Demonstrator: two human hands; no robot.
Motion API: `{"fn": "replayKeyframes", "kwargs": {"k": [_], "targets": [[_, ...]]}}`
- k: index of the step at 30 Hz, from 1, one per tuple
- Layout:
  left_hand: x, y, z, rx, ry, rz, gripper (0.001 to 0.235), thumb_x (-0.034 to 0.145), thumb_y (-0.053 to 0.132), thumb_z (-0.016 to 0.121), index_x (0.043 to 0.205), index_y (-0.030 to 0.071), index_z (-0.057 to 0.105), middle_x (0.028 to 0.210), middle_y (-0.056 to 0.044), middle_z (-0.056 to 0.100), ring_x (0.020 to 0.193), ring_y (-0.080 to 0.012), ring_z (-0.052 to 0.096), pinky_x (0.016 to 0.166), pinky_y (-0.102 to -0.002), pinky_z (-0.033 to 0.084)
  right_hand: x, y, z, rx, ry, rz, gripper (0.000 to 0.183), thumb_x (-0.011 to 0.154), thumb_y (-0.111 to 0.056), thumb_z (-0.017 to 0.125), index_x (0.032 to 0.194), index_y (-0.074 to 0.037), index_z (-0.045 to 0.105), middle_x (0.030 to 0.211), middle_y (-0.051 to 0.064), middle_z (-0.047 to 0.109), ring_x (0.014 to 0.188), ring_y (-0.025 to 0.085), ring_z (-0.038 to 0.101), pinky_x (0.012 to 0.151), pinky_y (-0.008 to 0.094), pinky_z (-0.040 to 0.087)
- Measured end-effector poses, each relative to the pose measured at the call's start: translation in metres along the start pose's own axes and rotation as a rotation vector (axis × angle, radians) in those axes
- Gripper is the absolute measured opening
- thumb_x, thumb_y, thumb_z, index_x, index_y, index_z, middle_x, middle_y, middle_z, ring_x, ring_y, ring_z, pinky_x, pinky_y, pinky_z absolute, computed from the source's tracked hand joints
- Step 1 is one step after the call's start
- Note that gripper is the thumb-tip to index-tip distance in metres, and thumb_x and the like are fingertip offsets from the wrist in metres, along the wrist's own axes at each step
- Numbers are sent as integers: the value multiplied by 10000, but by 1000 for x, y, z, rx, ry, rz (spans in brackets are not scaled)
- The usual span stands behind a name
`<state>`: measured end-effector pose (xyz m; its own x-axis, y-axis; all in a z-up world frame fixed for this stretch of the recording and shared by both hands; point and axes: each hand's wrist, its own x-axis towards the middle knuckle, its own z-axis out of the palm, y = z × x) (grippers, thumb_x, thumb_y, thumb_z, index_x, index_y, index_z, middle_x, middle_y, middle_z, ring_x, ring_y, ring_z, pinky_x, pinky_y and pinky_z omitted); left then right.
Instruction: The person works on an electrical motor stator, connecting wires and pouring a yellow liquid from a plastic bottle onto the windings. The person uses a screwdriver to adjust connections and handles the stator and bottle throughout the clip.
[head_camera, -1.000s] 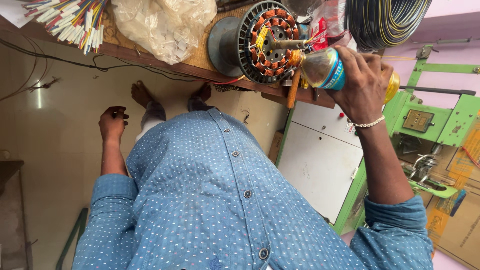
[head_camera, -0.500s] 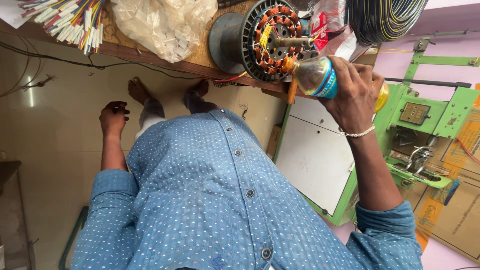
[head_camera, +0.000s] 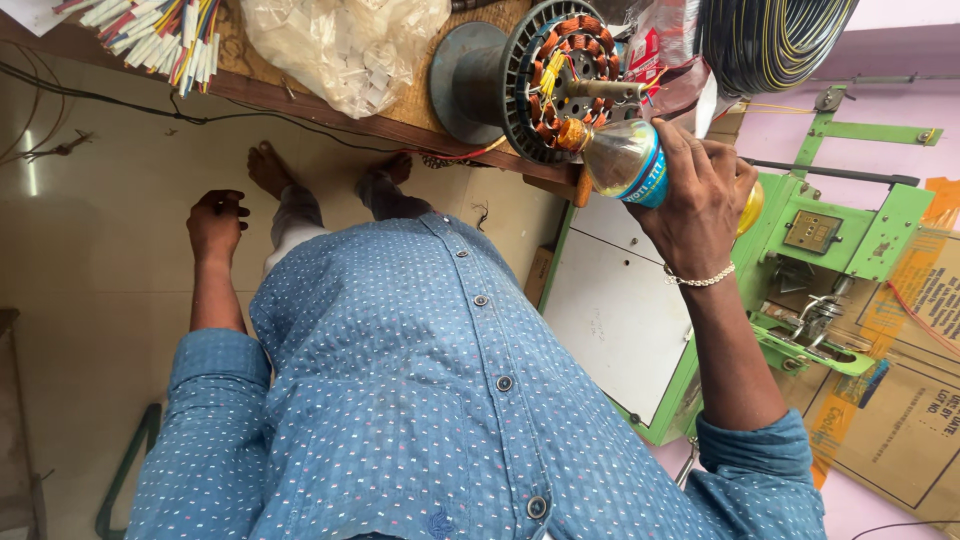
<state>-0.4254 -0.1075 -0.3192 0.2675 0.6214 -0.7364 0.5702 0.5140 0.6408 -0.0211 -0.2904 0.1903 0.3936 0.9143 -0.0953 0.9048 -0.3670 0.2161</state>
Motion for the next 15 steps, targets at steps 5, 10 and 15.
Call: {"fn": "replayKeyframes", "kwargs": {"k": [5,10,15], "targets": [[-5,16,-6,-14,11,-13,365,1106,322,495,1093,45,733,856,-78,743,672,-148,682,616,-310,529,6,-4,4,-4,24,5,871,772,-333,952,1515,-136,543,1398,67,684,1223,295,604,1038,467,367],[-5,27,-10,-56,23,-30,496,1131,428,411,1087,47,726,825,-81,734,609,-151,652,572,-314,493,13,-9,3,-14,35,-2,871,766,-362,966,1504,-131,564,1382,69,689,1222,287,601,1035,470,361],[-2,23,-9,-87,60,37,581,1142,488,356,1081,45,728,804,-80,728,593,-152,655,563,-310,501,20,-16,-1,-39,11,14,903,701,-376,957,1477,-125,569,1381,79,685,1213,292,599,1023,472,354]]}}
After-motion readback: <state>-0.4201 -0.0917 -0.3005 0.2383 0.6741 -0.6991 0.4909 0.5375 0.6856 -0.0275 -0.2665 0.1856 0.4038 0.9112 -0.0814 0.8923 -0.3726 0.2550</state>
